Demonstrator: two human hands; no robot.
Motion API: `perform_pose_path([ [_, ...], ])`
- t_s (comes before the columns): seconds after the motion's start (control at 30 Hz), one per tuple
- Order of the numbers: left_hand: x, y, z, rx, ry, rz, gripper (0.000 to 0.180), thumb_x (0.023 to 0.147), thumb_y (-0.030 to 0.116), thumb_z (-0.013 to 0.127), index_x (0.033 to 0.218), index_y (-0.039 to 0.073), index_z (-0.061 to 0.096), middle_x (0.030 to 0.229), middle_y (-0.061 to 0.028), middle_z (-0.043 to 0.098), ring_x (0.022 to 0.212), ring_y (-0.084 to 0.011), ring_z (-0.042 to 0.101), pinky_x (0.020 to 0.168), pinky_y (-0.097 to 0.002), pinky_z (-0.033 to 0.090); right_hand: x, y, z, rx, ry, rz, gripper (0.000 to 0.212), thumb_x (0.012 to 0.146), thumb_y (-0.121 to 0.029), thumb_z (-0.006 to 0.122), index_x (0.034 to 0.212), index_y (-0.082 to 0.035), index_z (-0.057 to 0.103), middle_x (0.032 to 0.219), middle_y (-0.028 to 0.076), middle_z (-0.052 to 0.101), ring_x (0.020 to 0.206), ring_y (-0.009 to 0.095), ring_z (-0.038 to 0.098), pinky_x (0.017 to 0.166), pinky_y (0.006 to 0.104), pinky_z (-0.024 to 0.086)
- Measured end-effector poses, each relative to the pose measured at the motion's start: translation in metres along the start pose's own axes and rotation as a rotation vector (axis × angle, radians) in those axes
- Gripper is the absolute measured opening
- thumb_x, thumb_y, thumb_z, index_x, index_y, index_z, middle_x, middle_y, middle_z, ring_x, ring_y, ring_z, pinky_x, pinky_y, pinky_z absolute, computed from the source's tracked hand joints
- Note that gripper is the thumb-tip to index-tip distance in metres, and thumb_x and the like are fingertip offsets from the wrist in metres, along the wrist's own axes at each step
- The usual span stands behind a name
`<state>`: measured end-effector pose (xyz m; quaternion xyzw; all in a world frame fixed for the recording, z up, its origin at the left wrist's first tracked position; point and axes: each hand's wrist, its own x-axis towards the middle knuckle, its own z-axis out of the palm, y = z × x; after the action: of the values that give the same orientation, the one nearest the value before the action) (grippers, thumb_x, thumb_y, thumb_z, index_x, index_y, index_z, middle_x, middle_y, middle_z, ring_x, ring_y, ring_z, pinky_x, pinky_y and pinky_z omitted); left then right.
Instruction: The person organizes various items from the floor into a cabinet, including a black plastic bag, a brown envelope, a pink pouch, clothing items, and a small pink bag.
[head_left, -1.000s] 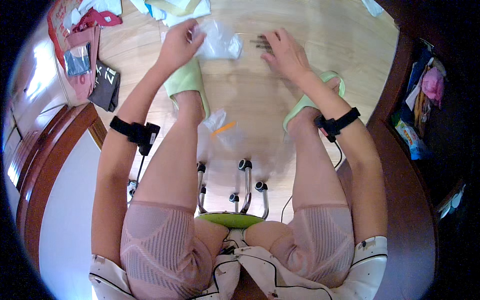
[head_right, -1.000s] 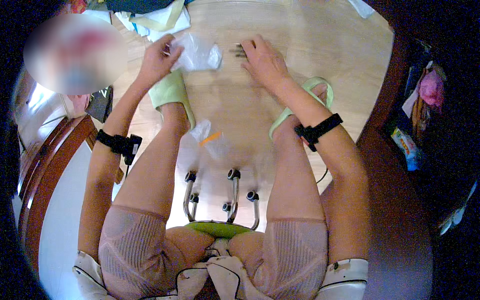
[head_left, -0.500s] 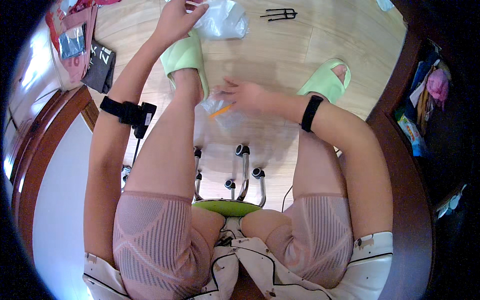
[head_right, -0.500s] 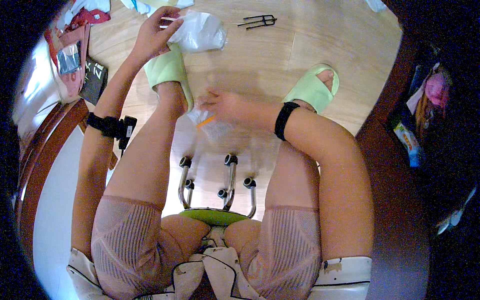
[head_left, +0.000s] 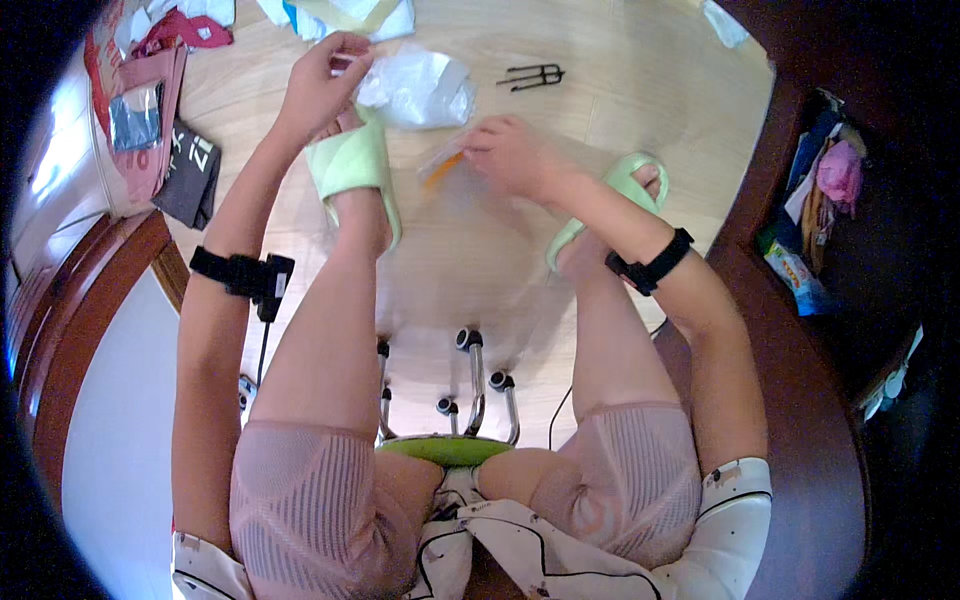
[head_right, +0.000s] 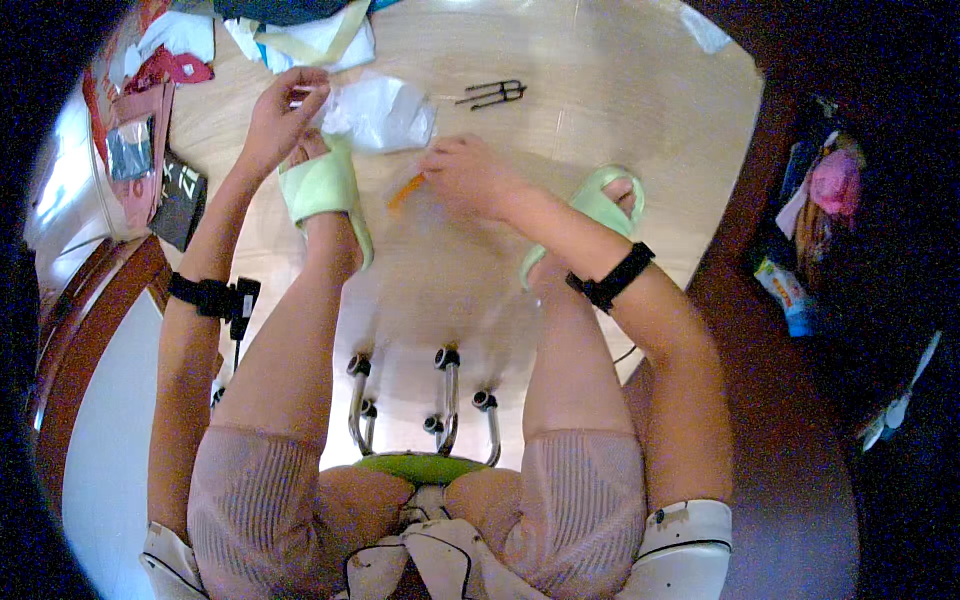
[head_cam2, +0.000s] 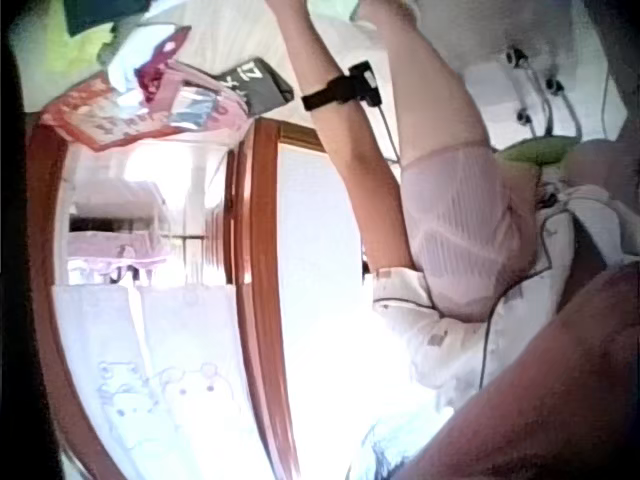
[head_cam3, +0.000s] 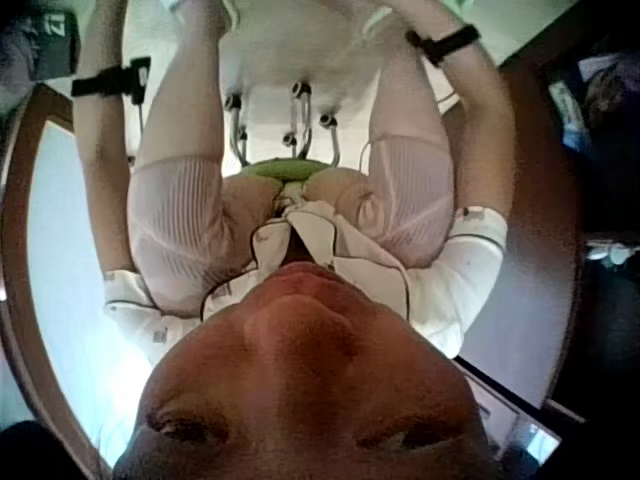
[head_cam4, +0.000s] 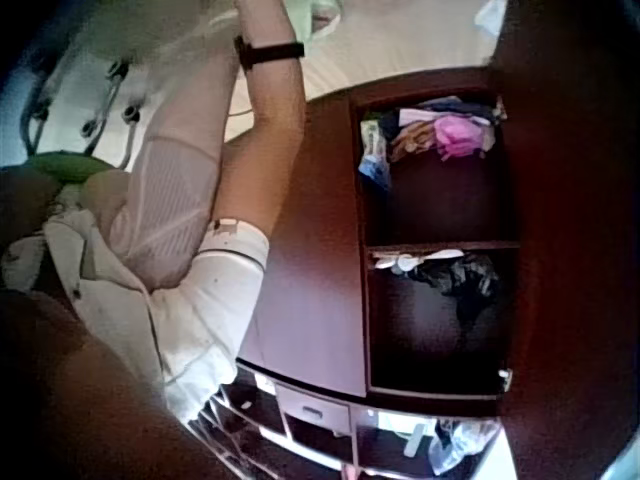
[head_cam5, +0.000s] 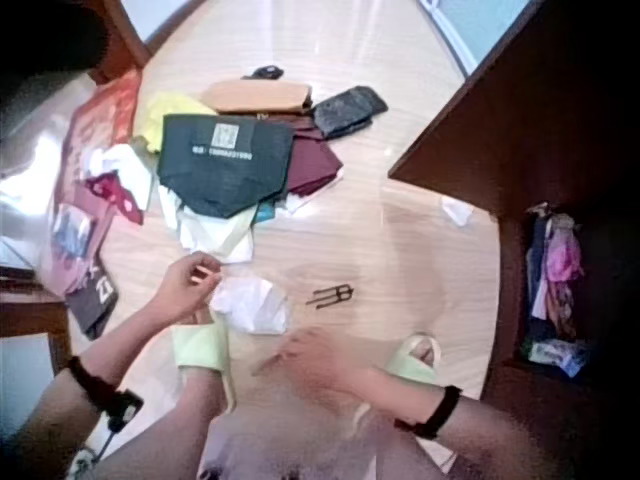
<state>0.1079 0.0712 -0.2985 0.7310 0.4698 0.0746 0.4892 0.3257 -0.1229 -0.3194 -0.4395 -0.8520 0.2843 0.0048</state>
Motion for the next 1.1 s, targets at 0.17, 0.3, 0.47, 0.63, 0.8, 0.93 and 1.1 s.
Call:
perform_pose_path([
  [0.17, 0.010, 0.000, -0.011, -0.004, 0.155, 0.018, 0.026, 0.084, 0.016, 0.066, 0.104, 0.000, 0.063, 0.099, -0.0117, 0.066, 0.087, -0.0186, 0.065, 0.076, -0.0306, 0.052, -0.018, 0.048, -0.052, 0.035, 0.320, 0.268, 0.025, 0.080, -0.011, 0.058, 0.102, -0.004, 0.066, 0.114, 0.006, 0.061, 0.107, 0.029, 0.054, 0.092, 0.0406, 0.044],
  [0.3, 0.044, 0.003, -0.034, 0.021, 0.433, 0.164, 0.038, 0.080, 0.018, 0.069, 0.109, -0.003, 0.059, 0.102, -0.0174, 0.061, 0.088, -0.0254, 0.062, 0.076, -0.0352, 0.052, -0.020, 0.063, -0.065, 0.038, 0.350, 0.327, 0.025, 0.080, -0.013, 0.060, 0.103, -0.004, 0.065, 0.118, 0.007, 0.060, 0.108, 0.031, 0.054, 0.092, 0.0422, 0.045],
  [0.47, 0.095, 0.025, -0.080, 0.470, 0.828, 0.340, 0.061, 0.070, 0.027, 0.076, 0.113, -0.009, 0.052, 0.102, -0.0246, 0.059, 0.092, -0.0423, 0.057, 0.086, -0.0453, 0.044, -0.013, 0.049, -0.076, 0.125, 0.433, 0.353, 0.032, 0.078, -0.004, 0.064, 0.109, -0.007, 0.063, 0.125, 0.010, 0.055, 0.114, 0.031, 0.050, 0.094, 0.0411, 0.043],
  [0.63, 0.115, 0.029, -0.095, -0.078, 0.676, -0.133, 0.059, 0.070, 0.027, 0.082, 0.109, -0.009, 0.056, 0.091, -0.0142, 0.065, 0.082, -0.0183, 0.063, 0.069, -0.0282, 0.050, -0.001, 0.051, -0.079, 0.223, 0.496, 0.354, 0.033, 0.078, -0.004, 0.064, 0.111, -0.006, 0.062, 0.127, 0.012, 0.053, 0.113, 0.033, 0.051, 0.095, 0.0412, 0.043],
  [0.8, 0.080, 0.081, -0.051, -0.223, 0.492, 0.218, 0.035, 0.074, 0.011, 0.076, 0.102, -0.005, 0.060, 0.066, 0.0012, 0.055, 0.060, -0.0051, 0.049, 0.054, -0.0220, 0.042, 0.006, 0.043, -0.112, 0.407, 0.619, 0.406, 0.049, 0.079, -0.009, 0.068, 0.126, -0.009, 0.054, 0.130, 0.015, 0.051, 0.116, 0.034, 0.052, 0.099, 0.0445, 0.043],
  [0.93, 0.027, 0.137, -0.024, 0.268, 0.324, 0.875, 0.036, 0.064, 0.006, 0.072, 0.098, 0.008, 0.061, 0.077, -0.0054, 0.054, 0.071, -0.0210, 0.054, 0.065, -0.0347, 0.043, 0.011, 0.023, -0.172, 1.964, 0.668, 0.332, 0.051, 0.084, -0.016, 0.068, 0.130, -0.008, 0.047, 0.128, 0.013, 0.053, 0.114, 0.028, 0.055, 0.096, 0.0477, 0.046],
  [1.1, 0.005, 0.152, 0.000, 0.615, 0.127, 1.088, 0.036, 0.069, 0.019, 0.068, 0.103, 0.010, 0.059, 0.076, -0.0020, 0.046, 0.072, -0.0186, 0.051, 0.067, -0.0321, 0.039, 0.001, 0.032, -0.177, 2.014, 0.722, 0.566, 0.041, 0.083, -0.006, 0.066, 0.121, -0.002, 0.052, 0.112, 0.007, 0.062, 0.101, 0.020, 0.061, 0.091, 0.0353, 0.049],
])
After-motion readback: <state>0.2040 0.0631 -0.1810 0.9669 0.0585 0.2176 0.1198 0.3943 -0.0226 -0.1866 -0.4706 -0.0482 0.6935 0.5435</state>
